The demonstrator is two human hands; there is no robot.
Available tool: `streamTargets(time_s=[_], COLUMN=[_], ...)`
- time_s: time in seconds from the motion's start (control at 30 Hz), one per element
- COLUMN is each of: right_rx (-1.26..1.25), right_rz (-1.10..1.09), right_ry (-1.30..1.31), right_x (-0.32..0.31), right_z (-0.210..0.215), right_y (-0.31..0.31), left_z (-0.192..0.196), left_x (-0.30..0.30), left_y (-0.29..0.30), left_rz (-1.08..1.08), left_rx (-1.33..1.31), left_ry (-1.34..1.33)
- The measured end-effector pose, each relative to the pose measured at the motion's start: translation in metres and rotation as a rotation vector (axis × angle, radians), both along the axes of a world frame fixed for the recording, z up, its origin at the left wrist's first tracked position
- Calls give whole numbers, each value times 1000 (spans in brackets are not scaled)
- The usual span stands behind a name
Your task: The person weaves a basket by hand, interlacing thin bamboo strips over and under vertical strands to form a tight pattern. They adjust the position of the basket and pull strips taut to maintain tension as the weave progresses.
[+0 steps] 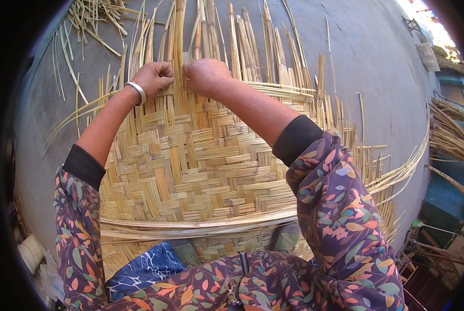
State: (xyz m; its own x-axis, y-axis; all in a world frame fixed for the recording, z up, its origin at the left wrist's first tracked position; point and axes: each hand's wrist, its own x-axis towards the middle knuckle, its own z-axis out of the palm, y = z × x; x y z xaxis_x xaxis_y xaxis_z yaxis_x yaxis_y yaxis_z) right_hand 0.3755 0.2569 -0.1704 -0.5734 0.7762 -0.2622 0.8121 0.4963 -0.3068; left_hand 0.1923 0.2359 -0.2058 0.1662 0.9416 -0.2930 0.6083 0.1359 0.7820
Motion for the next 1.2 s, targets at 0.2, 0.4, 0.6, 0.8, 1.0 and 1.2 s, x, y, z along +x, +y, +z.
streamTargets(time_s=[0.2,0.4,0.6,0.8,1.0,1.2], right_rx=[31,45,-136,-316,-378,-369], right_rz=[20,42,15,42,53,81], right_ry=[5,52,139,220,240,205], right_x=[6,9,8,14,14,0], right_z=[-6,-4,-7,-12,-19,-15], right_y=[3,4,11,30,34,24], left_z=[9,11,11,11,10,14], left_x=[4,10,11,15,12,-3], left_y=[9,-1,-20,-19,-18,-18], left_rz=[-19,-121,-204,-248,-210,-93], left_rx=[-189,137,568,686,573,265], left_ry=[-43,168,470,600,465,270])
